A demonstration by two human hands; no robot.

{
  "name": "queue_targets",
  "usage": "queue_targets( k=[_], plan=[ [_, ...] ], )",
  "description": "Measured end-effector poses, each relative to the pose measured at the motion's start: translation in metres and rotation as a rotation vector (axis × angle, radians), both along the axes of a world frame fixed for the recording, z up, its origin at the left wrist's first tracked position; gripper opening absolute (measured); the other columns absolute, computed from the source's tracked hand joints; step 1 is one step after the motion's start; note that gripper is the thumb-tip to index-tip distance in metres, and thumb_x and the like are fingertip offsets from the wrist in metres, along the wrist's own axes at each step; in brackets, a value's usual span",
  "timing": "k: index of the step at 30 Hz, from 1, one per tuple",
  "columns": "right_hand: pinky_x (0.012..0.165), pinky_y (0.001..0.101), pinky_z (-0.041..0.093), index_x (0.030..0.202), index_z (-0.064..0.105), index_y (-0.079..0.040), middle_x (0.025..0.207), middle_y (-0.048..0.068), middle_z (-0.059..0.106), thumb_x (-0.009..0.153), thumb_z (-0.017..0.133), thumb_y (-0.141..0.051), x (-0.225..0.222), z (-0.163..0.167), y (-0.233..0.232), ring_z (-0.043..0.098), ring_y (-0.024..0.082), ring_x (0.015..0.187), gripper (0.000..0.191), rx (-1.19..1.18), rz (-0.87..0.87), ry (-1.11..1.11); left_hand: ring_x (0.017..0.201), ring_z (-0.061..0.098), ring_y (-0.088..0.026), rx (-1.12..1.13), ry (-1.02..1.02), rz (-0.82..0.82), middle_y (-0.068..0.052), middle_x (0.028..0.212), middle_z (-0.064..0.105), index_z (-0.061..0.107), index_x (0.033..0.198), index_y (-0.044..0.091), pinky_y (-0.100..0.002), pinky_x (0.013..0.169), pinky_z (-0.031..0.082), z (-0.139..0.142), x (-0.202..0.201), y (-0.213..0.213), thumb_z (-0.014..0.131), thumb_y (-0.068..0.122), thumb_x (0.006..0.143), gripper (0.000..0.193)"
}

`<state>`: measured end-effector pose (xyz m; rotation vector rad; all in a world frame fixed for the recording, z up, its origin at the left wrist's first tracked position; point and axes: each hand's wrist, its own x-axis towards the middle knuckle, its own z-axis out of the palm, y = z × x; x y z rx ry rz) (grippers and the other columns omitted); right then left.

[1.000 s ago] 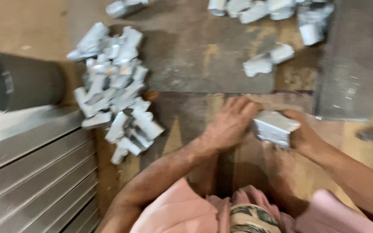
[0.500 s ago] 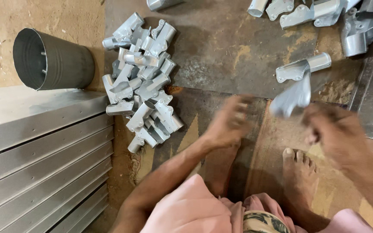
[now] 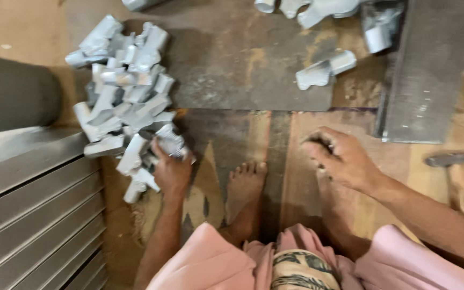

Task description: The person sits on the floor and hammers aluminum castings one at a time on a steel plate, then bends and checks each part by hand and tosses it onto a pile. A tin can and a tray of small metal pieces sit nearby.

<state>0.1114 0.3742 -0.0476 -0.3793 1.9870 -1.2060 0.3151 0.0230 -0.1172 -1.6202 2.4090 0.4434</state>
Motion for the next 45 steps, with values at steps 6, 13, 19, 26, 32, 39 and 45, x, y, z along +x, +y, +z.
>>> queue_targets(
  k=[6,13,19,26,32,39,45],
  plan=[
    [0.056,0.0309,0.052,0.107,0.067,-0.004,0.075,0.004,0.066,0.099,0.065,-0.024,-0.001,0.007,0.009,0.061,0.013,0.065,0.021,0.038,-0.06,0.039,0.102,0.069,-0.033,0.759,0.517,0.609,-0.016,0.114,0.063,0.034,0.157,0.017,-0.05,0.076,0.053,0.021,0.025,0.013,0.077,0.024,0.075,0.093],
    [0.058,0.0304,0.058,0.113,0.067,-0.004,0.087,0.007,0.068,0.09,0.074,-0.025,0.0,0.035,-0.021,0.068,0.014,0.069,0.032,-0.184,0.147,0.221,0.103,0.069,-0.019,1.347,0.771,-0.088,-0.008,0.113,0.072,0.065,0.125,-0.005,-0.035,0.094,0.056,0.052,-0.034,0.08,0.074,0.006,0.083,0.044],
    [0.069,0.035,0.056,0.104,0.07,-0.002,0.094,0.012,0.064,0.089,0.078,-0.026,0.004,0.049,-0.031,0.069,0.025,0.081,0.029,-0.224,0.223,0.461,0.098,0.062,-0.01,1.393,0.681,-0.504,-0.003,0.104,0.07,0.067,0.116,-0.003,-0.031,0.089,0.055,0.084,-0.098,0.126,0.075,0.01,0.084,0.035],
    [0.068,0.0331,0.058,0.101,0.073,-0.004,0.098,0.01,0.065,0.094,0.073,-0.024,0.012,0.029,-0.02,0.071,0.022,0.083,0.021,-0.213,0.174,0.422,0.097,0.061,-0.014,1.231,0.596,-0.618,-0.007,0.103,0.064,0.051,0.126,0.0,-0.032,0.086,0.054,0.094,-0.115,0.13,0.074,0.013,0.081,0.053],
    [0.063,0.0343,0.056,0.126,0.069,-0.004,0.089,0.014,0.078,0.085,0.059,-0.006,0.012,-0.019,0.003,0.068,0.016,0.074,0.042,0.041,0.06,-0.065,0.116,0.055,-0.041,0.569,0.735,-1.077,-0.022,0.117,0.058,0.051,0.125,0.0,-0.05,0.107,0.042,0.088,-0.121,0.135,0.082,0.012,0.069,0.065],
    [0.061,0.0295,0.053,0.095,0.075,-0.002,0.082,0.005,0.076,0.087,0.068,-0.013,0.017,-0.071,0.025,0.067,0.01,0.075,0.015,-0.345,0.084,-0.123,0.125,0.054,-0.039,0.34,0.676,-1.23,-0.014,0.126,0.059,0.054,0.133,0.005,-0.052,0.124,0.036,0.09,-0.115,0.141,0.073,0.001,0.073,0.063],
    [0.057,0.0284,0.047,0.091,0.071,0.0,0.075,0.002,0.065,0.095,0.064,-0.014,0.018,-0.061,0.027,0.058,0.009,0.066,0.016,-0.462,-0.062,-0.409,0.118,0.054,-0.039,0.693,0.694,-1.037,-0.018,0.123,0.059,0.051,0.129,0.003,-0.049,0.106,0.043,0.085,-0.119,0.139,0.083,0.012,0.068,0.07]
  ],
)
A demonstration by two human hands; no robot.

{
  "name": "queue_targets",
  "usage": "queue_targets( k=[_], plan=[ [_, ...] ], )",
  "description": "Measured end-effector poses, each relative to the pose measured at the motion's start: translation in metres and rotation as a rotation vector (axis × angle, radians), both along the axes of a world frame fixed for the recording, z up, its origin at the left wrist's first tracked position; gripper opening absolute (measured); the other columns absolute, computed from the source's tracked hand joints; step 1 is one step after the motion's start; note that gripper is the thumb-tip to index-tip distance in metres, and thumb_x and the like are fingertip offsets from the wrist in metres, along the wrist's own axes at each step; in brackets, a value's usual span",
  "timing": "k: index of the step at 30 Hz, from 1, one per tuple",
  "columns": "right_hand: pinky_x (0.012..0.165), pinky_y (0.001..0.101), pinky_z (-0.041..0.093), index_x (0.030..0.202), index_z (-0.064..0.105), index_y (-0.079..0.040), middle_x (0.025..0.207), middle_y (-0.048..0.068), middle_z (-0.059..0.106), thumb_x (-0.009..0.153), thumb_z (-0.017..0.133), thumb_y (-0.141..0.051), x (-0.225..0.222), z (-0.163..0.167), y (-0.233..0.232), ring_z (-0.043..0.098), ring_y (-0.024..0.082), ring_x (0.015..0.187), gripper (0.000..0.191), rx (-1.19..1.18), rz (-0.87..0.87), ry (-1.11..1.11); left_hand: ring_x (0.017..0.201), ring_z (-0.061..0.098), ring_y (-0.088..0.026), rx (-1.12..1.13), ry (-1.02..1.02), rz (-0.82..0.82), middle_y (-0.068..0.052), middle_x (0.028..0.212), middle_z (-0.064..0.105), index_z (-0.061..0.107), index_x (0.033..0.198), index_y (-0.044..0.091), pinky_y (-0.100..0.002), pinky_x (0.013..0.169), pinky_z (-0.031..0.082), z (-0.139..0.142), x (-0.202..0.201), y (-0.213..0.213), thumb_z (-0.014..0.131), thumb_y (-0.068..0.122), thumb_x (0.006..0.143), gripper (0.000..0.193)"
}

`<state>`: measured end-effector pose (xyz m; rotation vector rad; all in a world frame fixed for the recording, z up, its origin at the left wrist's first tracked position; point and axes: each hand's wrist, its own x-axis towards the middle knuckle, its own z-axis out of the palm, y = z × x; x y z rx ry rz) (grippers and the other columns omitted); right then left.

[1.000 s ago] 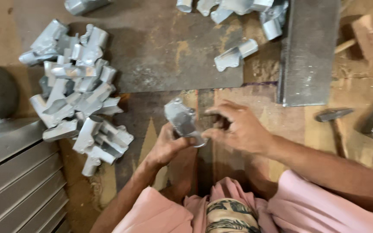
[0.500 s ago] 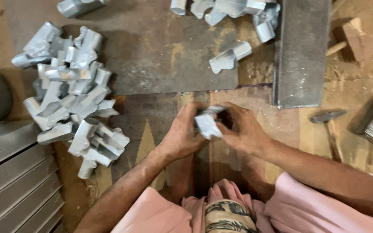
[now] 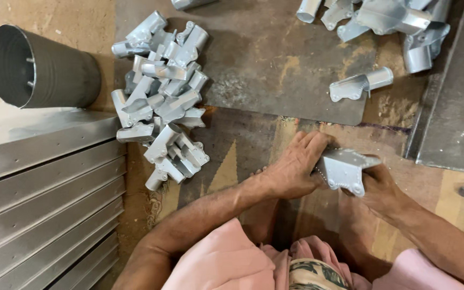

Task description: The person sits on the floor and hammers aluminum castings one at a time on a steel plate, then bends and checks each part by hand and tosses it onto a pile. A tin can and a tray of small metal pieces sit nearby.

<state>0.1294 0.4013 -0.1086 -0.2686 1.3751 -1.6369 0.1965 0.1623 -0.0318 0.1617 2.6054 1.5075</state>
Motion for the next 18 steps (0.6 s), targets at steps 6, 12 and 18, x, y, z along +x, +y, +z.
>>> queue_targets(
  k=[6,12,18],
  plan=[
    [0.053,0.0301,0.042,0.089,0.063,0.005,0.07,0.002,0.053,0.111,0.062,-0.011,-0.005,0.034,-0.022,0.049,0.012,0.059,0.028,-0.174,-0.149,-0.506,0.132,0.058,-0.029,0.583,-0.203,0.097,-0.014,0.14,0.057,0.032,0.151,0.003,-0.039,0.113,0.049,-0.024,0.004,-0.007,0.081,0.013,0.082,0.085],
    [0.059,0.0303,0.052,0.113,0.063,-0.002,0.09,0.007,0.062,0.107,0.047,-0.019,-0.038,0.084,-0.036,0.056,0.015,0.068,0.024,0.036,-0.346,-0.073,0.12,0.059,-0.038,-0.399,-0.054,0.286,-0.017,0.127,0.064,0.061,0.129,0.008,-0.049,0.101,0.05,-0.049,-0.002,-0.11,0.077,0.006,0.071,0.06],
    [0.057,0.0322,0.054,0.112,0.068,0.0,0.082,0.01,0.066,0.101,0.057,-0.022,-0.025,0.087,-0.035,0.062,0.017,0.066,0.027,0.478,-0.163,0.196,0.112,0.058,-0.037,-1.093,-0.182,0.552,-0.016,0.118,0.065,0.056,0.132,0.01,-0.054,0.089,0.045,-0.057,0.012,-0.238,0.07,0.01,0.078,0.056]
  ],
)
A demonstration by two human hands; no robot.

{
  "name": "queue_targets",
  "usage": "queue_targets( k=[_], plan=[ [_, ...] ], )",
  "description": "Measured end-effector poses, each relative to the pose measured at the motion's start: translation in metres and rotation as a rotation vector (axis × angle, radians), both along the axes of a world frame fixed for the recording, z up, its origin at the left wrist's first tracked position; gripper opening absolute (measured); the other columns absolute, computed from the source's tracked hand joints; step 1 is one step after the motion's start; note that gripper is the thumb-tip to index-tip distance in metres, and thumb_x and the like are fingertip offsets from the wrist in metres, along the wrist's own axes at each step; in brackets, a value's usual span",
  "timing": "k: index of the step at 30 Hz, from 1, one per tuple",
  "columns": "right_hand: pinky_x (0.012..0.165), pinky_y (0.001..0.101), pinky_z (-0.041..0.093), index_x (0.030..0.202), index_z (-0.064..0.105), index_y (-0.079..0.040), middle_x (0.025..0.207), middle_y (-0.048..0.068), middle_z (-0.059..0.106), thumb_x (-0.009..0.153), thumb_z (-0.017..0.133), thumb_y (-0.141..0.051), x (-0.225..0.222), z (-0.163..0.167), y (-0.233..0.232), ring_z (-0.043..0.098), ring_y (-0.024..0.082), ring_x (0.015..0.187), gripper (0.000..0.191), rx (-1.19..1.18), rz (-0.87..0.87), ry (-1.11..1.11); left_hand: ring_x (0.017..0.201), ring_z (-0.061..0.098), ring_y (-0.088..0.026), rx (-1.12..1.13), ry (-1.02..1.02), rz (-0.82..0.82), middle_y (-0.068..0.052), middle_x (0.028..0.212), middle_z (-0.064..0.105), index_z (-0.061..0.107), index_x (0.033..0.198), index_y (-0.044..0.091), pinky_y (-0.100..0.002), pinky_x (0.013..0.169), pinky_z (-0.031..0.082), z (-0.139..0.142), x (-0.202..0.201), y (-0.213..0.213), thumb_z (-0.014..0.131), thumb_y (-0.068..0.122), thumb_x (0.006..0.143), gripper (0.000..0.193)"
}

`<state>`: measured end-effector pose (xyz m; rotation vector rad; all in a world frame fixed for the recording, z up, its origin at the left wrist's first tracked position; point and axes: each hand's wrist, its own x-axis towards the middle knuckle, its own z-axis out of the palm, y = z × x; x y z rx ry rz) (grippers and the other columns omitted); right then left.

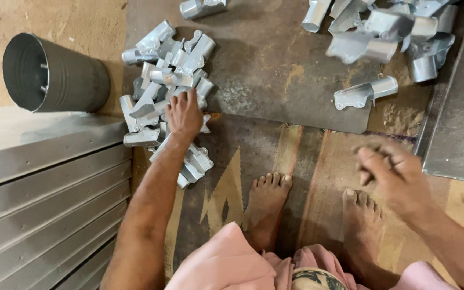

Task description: The person sits on the floor and hammers aluminum castings one at a time on a steel plate, then bends and checks each part by hand and tosses it onto a pile. A tin can and a tray of small metal pieces sit nearby.

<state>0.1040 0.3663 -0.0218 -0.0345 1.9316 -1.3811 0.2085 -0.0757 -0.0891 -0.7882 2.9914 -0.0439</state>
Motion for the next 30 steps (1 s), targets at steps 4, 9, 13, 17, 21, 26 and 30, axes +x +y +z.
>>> queue_targets(
  k=[4,9,13,17,21,26,30],
  plan=[
    [0.058,0.0289,0.05,0.11,0.069,-0.002,0.077,0.006,0.065,0.099,0.062,-0.025,0.007,-0.008,0.001,0.06,0.013,0.067,0.026,0.043,0.076,0.009,0.117,0.058,-0.035,-0.083,-0.133,-0.082,-0.013,0.118,0.066,0.056,0.138,0.014,-0.055,0.095,0.045,-0.002,-0.001,-0.011,0.071,0.012,0.084,0.056],
    [0.057,0.0288,0.051,0.11,0.071,-0.004,0.076,0.005,0.067,0.097,0.063,-0.025,0.002,-0.009,0.011,0.061,0.012,0.064,0.026,0.126,0.139,0.09,0.111,0.061,-0.035,-0.058,-0.336,-0.031,-0.017,0.117,0.065,0.057,0.133,0.012,-0.052,0.087,0.051,0.022,-0.012,-0.018,0.077,0.017,0.075,0.061],
    [0.057,0.0288,0.051,0.109,0.07,-0.001,0.076,0.005,0.065,0.099,0.064,-0.022,0.001,-0.015,0.016,0.06,0.011,0.064,0.024,0.071,0.121,0.147,0.117,0.066,-0.032,0.178,-0.182,0.203,-0.013,0.119,0.071,0.069,0.127,0.019,-0.048,0.101,0.054,0.076,0.007,-0.033,0.071,0.028,0.091,0.037],
    [0.054,0.029,0.05,0.107,0.071,-0.002,0.075,0.003,0.066,0.098,0.063,-0.021,0.002,-0.019,0.011,0.059,0.011,0.062,0.023,0.08,0.132,0.114,0.123,0.057,-0.035,0.109,-0.045,0.096,-0.015,0.122,0.068,0.066,0.125,0.013,-0.048,0.101,0.05,0.067,0.0,-0.037,0.078,0.031,0.086,0.045],
    [0.05,0.03,0.05,0.106,0.071,-0.004,0.07,0.003,0.063,0.097,0.062,-0.023,0.004,-0.013,0.003,0.058,0.011,0.059,0.022,0.098,0.176,0.046,0.12,0.053,-0.041,0.081,-0.156,0.062,-0.022,0.137,0.056,0.055,0.141,0.011,-0.054,0.095,0.049,0.008,-0.019,-0.036,0.081,0.03,0.082,0.067],
    [0.05,0.0296,0.047,0.104,0.071,-0.004,0.067,0.003,0.062,0.098,0.064,-0.025,0.007,-0.008,0.013,0.057,0.011,0.058,0.023,0.161,0.183,0.019,0.126,0.053,-0.039,0.125,-0.163,0.079,-0.018,0.138,0.054,0.051,0.147,0.015,-0.057,0.102,0.044,-0.011,-0.01,-0.022,0.083,0.032,0.079,0.077],
    [0.048,0.0294,0.047,0.102,0.071,-0.003,0.066,0.004,0.062,0.099,0.064,-0.025,0.012,-0.019,0.02,0.056,0.01,0.056,0.023,0.135,0.151,0.003,0.129,0.051,-0.039,-0.024,-0.254,0.063,-0.015,0.132,0.058,0.05,0.144,0.012,-0.056,0.103,0.042,-0.002,-0.02,-0.008,0.084,0.039,0.076,0.081]
  ],
)
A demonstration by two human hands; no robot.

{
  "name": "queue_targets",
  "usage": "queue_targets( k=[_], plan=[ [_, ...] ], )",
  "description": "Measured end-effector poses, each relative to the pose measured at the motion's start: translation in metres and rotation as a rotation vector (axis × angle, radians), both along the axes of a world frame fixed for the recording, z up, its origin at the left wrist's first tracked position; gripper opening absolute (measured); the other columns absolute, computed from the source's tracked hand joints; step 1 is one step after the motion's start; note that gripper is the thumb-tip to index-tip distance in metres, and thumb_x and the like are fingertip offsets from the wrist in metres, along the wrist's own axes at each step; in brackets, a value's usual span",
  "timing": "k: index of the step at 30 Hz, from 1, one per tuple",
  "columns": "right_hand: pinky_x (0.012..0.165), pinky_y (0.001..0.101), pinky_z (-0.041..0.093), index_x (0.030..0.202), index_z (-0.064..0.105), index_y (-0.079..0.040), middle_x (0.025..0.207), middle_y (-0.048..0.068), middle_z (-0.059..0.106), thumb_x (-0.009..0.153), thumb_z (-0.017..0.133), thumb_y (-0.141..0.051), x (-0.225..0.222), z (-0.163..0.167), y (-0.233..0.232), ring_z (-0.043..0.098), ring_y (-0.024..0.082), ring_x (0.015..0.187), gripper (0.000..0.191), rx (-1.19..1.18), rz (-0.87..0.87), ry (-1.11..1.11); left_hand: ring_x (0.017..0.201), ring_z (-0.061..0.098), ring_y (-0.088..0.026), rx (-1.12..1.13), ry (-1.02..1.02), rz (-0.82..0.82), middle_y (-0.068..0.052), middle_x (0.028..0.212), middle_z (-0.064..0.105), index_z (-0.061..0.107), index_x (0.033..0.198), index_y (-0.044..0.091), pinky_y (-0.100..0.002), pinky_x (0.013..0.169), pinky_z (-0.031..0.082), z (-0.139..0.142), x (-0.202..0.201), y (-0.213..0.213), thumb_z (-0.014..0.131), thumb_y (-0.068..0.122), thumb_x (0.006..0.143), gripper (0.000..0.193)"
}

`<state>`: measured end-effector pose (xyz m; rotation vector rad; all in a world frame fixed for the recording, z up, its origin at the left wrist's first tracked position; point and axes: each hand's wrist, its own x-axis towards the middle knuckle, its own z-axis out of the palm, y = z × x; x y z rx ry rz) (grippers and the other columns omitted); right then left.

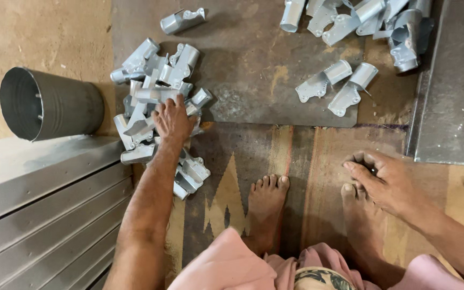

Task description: The person sits on the floor and hammers aluminum castings one at a time on a steel plate, then bends and checks each part by hand and tosses it onto a pile. A tin can and a tray of small metal pieces sit nearby.

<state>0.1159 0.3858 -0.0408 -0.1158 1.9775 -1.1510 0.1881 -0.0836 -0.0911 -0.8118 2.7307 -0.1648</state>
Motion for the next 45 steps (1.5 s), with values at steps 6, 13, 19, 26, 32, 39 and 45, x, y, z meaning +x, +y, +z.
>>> queue_targets(
  k=[6,13,19,26,32,39,45],
  plan=[
    [0.047,0.0307,0.048,0.1,0.072,-0.003,0.065,0.005,0.064,0.1,0.065,-0.027,-0.002,-0.007,0.001,0.057,0.011,0.055,0.024,0.016,0.001,-0.02,0.127,0.056,-0.036,-0.094,-0.141,-0.223,-0.013,0.127,0.063,0.054,0.128,0.013,-0.053,0.102,0.043,-0.006,-0.005,-0.012,0.083,0.039,0.077,0.064],
    [0.05,0.0279,0.05,0.106,0.071,-0.006,0.069,0.001,0.067,0.097,0.062,-0.025,-0.002,-0.013,0.002,0.06,0.007,0.06,0.023,-0.008,0.029,0.046,0.101,0.07,-0.031,0.04,-0.254,-0.241,-0.013,0.11,0.071,0.041,0.153,0.026,-0.052,0.099,0.046,0.005,0.009,-0.013,0.068,0.011,0.083,0.076],
    [0.055,0.031,0.051,0.106,0.073,-0.004,0.071,0.007,0.067,0.097,0.065,-0.026,-0.007,-0.019,0.012,0.06,0.011,0.062,0.025,0.07,0.047,0.105,0.102,0.069,-0.032,0.431,-0.028,-0.039,-0.018,0.12,0.069,0.045,0.154,0.028,-0.047,0.091,0.056,0.093,0.025,-0.018,0.072,0.018,0.082,0.078],
    [0.055,0.032,0.051,0.105,0.071,-0.004,0.073,0.003,0.066,0.095,0.065,-0.027,-0.003,-0.008,-0.016,0.059,0.011,0.062,0.025,-0.095,0.161,0.111,0.11,0.069,-0.031,1.116,0.65,0.397,-0.016,0.129,0.068,0.049,0.143,0.01,-0.043,0.091,0.06,0.065,0.01,0.062,0.079,0.022,0.082,0.07],
    [0.06,0.0292,0.051,0.12,0.061,-0.003,0.081,0.006,0.063,0.093,0.071,-0.028,0.007,0.017,-0.031,0.06,0.009,0.067,0.038,-0.235,0.131,0.328,0.108,0.069,-0.03,2.225,0.67,0.969,-0.015,0.122,0.067,0.049,0.137,-0.005,-0.047,0.089,0.06,0.013,-0.013,0.211,0.073,0.013,0.09,0.056],
    [0.067,0.0336,0.056,0.112,0.064,-0.002,0.09,0.008,0.069,0.092,0.076,-0.031,0.001,0.019,-0.018,0.068,0.015,0.077,0.037,-0.215,0.005,0.355,0.109,0.07,-0.018,2.12,0.193,0.387,-0.008,0.119,0.072,0.061,0.131,0.0,-0.038,0.098,0.059,0.027,0.007,0.259,0.08,0.007,0.085,0.051],
    [0.064,0.0353,0.052,0.097,0.071,0.003,0.089,0.012,0.066,0.09,0.079,-0.027,0.003,0.017,-0.019,0.067,0.022,0.074,0.032,-0.227,0.125,0.561,0.102,0.068,-0.014,2.01,0.185,0.222,-0.005,0.11,0.069,0.058,0.127,0.003,-0.034,0.092,0.058,0.032,0.003,0.258,0.079,0.006,0.084,0.049]
  ],
)
